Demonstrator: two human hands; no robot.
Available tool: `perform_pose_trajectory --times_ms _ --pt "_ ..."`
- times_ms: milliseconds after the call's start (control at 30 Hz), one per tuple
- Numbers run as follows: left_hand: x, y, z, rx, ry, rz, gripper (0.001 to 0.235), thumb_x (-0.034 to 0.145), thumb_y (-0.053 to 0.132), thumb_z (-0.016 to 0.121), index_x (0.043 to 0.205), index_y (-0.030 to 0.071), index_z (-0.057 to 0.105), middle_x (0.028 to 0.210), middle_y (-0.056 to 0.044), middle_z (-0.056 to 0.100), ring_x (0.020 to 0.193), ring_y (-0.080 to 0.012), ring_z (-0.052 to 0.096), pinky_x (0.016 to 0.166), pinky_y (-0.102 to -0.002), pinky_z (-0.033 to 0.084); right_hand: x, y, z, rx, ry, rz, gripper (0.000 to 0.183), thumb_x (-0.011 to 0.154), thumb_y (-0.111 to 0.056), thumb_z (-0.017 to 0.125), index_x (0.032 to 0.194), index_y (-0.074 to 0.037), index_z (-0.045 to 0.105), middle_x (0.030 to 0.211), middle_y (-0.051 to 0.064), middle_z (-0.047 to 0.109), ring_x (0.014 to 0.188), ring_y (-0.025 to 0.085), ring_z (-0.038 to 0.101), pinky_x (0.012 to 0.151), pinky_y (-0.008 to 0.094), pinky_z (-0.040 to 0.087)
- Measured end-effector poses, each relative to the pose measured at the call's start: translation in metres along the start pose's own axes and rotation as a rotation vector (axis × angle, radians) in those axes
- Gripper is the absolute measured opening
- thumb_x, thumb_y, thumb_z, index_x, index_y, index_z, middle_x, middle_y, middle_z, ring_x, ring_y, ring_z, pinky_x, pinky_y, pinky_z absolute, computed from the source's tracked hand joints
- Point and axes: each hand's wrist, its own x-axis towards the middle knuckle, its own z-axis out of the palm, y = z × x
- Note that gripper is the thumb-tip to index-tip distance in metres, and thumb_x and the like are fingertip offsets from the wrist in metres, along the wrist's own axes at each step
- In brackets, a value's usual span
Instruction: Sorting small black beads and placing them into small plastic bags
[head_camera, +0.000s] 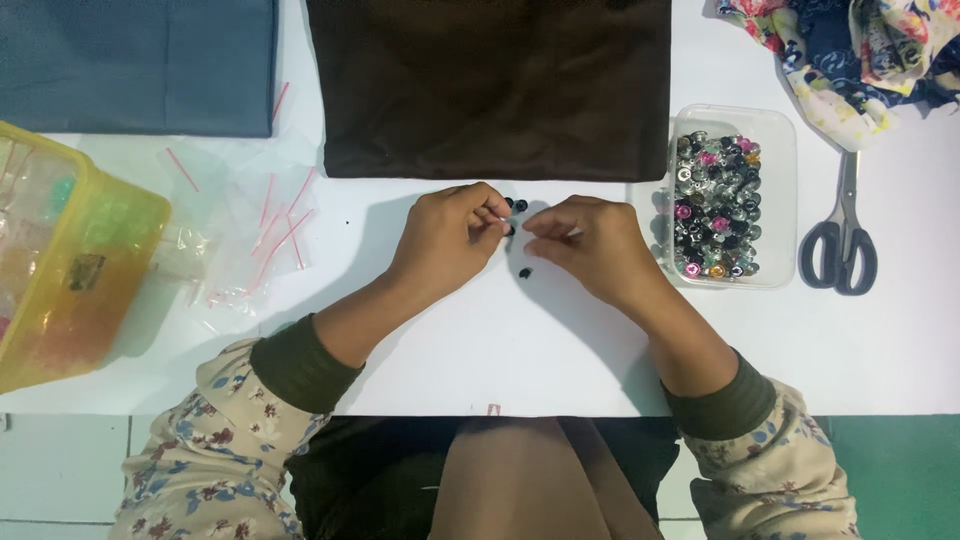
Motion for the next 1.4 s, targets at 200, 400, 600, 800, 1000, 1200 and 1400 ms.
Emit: perform_pose_trajectory --times_ms 200,400,600,800,1000,1200,1400 --pt "-0.003 0.002 -0.004 0.022 -0.036 0.020 0.023 0.073 -0.001 0.082 0.091 0.008 0.071 0.078 -0.010 0.073 0.069 -0.0244 0.073 0.060 -0.032 0.059 -0.007 -0.016 -0.004 -0.100 -0.219 -0.111 0.032 0.069 -0.003 0.089 0.100 -0.003 0.080 0.081 0.015 0.074 0.075 0.026 0.073 0.064 0.035 0.065" --pt "-0.003 -0.004 -0.001 0.121 -0.010 0.063 0.022 0.075 0.001 0.082 0.091 0.011 0.071 0.080 -0.006 0.073 0.070 -0.0226 0.071 0.062 -0.033 0.059 -0.005 -0.006 0.005 -0.161 -0.085 -0.151 0.019 0.077 -0.002 0.083 0.096 -0.005 0.078 0.078 0.011 0.073 0.074 0.026 0.073 0.062 0.036 0.063" --pt "-0.001 -0.005 0.001 0.160 0.036 0.085 0.025 0.076 0.007 0.084 0.095 0.012 0.071 0.086 -0.005 0.073 0.075 -0.0235 0.069 0.068 -0.035 0.057 0.004 0.012 0.011 -0.117 0.111 -0.154 0.020 0.082 0.004 0.080 0.101 -0.003 0.077 0.079 0.010 0.071 0.072 0.022 0.071 0.062 0.029 0.060" --pt "-0.001 -0.004 0.006 0.108 0.076 0.079 0.041 0.070 0.003 0.089 0.106 0.010 0.070 0.093 -0.007 0.070 0.077 -0.0236 0.066 0.069 -0.035 0.057 0.007 0.021 0.023 -0.021 0.190 -0.134 0.025 0.080 0.009 0.080 0.101 -0.003 0.076 0.079 0.010 0.071 0.072 0.023 0.071 0.063 0.031 0.062" --pt "0.004 -0.021 0.013 0.072 0.107 0.084 0.040 0.073 0.003 0.088 0.108 0.010 0.069 0.091 -0.008 0.073 0.077 -0.0229 0.067 0.069 -0.034 0.058 0.012 0.028 0.029 -0.005 0.223 -0.151 0.024 0.079 0.009 0.080 0.098 -0.005 0.076 0.078 0.010 0.071 0.070 0.022 0.071 0.060 0.031 0.061" --pt "0.006 -0.024 0.016 0.070 0.130 0.111 0.040 0.074 0.003 0.088 0.109 0.011 0.069 0.092 -0.006 0.072 0.076 -0.0220 0.067 0.069 -0.032 0.058 0.012 0.026 0.030 -0.038 0.255 -0.179 0.024 0.080 0.011 0.078 0.097 -0.005 0.076 0.077 0.009 0.070 0.068 0.022 0.070 0.060 0.031 0.061" --pt "0.003 0.009 0.003 0.117 0.123 0.160 0.047 0.073 0.005 0.090 0.114 0.014 0.068 0.102 -0.006 0.070 0.081 -0.0249 0.066 0.071 -0.037 0.057 0.006 0.015 0.024 -0.143 0.262 -0.250 0.022 0.081 0.011 0.077 0.097 -0.004 0.076 0.075 0.010 0.070 0.066 0.022 0.070 0.055 0.030 0.060"
